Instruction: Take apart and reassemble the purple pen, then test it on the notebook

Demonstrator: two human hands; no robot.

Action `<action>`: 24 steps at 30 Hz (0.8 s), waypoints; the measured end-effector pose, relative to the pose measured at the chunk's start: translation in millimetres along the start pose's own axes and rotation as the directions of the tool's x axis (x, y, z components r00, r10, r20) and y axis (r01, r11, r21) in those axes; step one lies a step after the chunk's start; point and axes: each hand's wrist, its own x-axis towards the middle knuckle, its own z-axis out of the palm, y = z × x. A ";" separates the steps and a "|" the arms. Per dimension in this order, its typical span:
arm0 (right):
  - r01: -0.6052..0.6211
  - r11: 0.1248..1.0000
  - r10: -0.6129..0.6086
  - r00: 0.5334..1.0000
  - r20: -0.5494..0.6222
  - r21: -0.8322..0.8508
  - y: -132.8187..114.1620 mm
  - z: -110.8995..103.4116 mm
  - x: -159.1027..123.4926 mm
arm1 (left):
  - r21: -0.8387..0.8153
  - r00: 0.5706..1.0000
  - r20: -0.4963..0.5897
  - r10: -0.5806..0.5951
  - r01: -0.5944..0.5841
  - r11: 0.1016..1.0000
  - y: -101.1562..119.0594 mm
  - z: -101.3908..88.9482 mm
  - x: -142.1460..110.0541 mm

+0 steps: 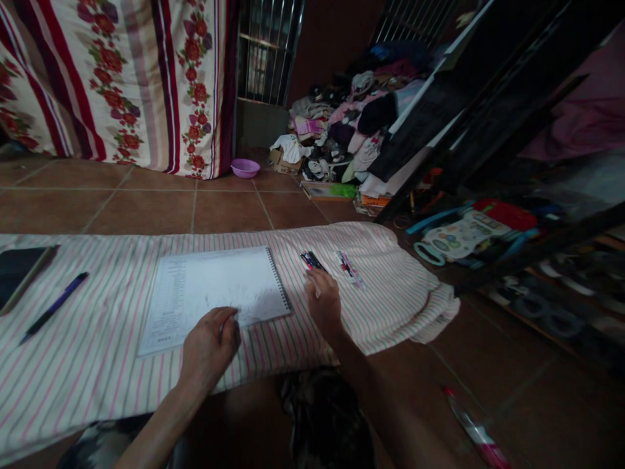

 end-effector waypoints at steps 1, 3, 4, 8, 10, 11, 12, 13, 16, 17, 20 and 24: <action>0.033 0.997 -0.033 0.999 -0.002 0.073 -14.9 1.7 -8.3 | 0.001 1.000 -0.006 -0.009 0.009 1.000 -0.2 -1.0 0.0; 0.025 0.978 -0.031 0.999 0.029 0.205 -45.7 5.8 -24.7 | 0.001 0.999 -0.032 -0.024 0.024 1.000 -1.8 -3.2 0.4; -0.004 0.965 -0.011 0.998 0.056 0.263 -60.6 7.9 -31.9 | -0.003 0.998 -0.049 -0.026 0.026 1.000 -3.3 -4.4 0.7; -0.109 0.911 0.047 0.986 0.162 0.397 -108.4 13.3 -47.8 | -0.021 0.992 -0.121 -0.042 0.040 0.999 -13.3 -11.4 1.4; -0.152 0.896 0.062 0.973 0.223 0.417 -124.3 14.7 -48.8 | -0.035 0.987 -0.142 -0.073 0.069 0.997 -19.5 -16.5 1.0; -0.159 0.893 0.055 0.968 0.247 0.421 -130.6 15.7 -48.5 | -0.045 0.985 -0.147 -0.090 0.084 0.995 -22.8 -19.4 0.6; -0.162 0.890 0.051 0.964 0.261 0.427 -136.2 17.0 -48.2 | -0.057 0.983 -0.150 -0.105 0.097 0.994 -26.1 -22.5 0.2; -0.167 0.887 0.047 0.960 0.275 0.431 -141.1 18.8 -47.9 | -0.068 0.981 -0.155 -0.120 0.110 0.992 -29.6 -25.8 -0.3; -0.178 0.876 0.034 0.949 0.312 0.448 -152.8 26.4 -48.5 | -0.089 0.967 -0.194 -0.164 0.149 0.985 -41.1 -35.6 -1.9; -0.181 0.871 0.027 0.946 0.324 0.456 -155.9 29.3 -49.0 | -0.095 0.962 -0.213 -0.171 0.153 0.984 -45.2 -38.7 -2.5; -0.179 0.853 0.000 0.940 0.341 0.491 -163.2 37.3 -49.5 | -0.109 0.949 -0.264 -0.172 0.148 0.983 -57.7 -47.4 -3.5; -0.182 0.811 -0.019 0.942 0.336 0.556 -167.6 40.5 -48.4 | -0.121 0.934 -0.286 -0.215 0.188 0.975 -71.6 -56.7 -5.1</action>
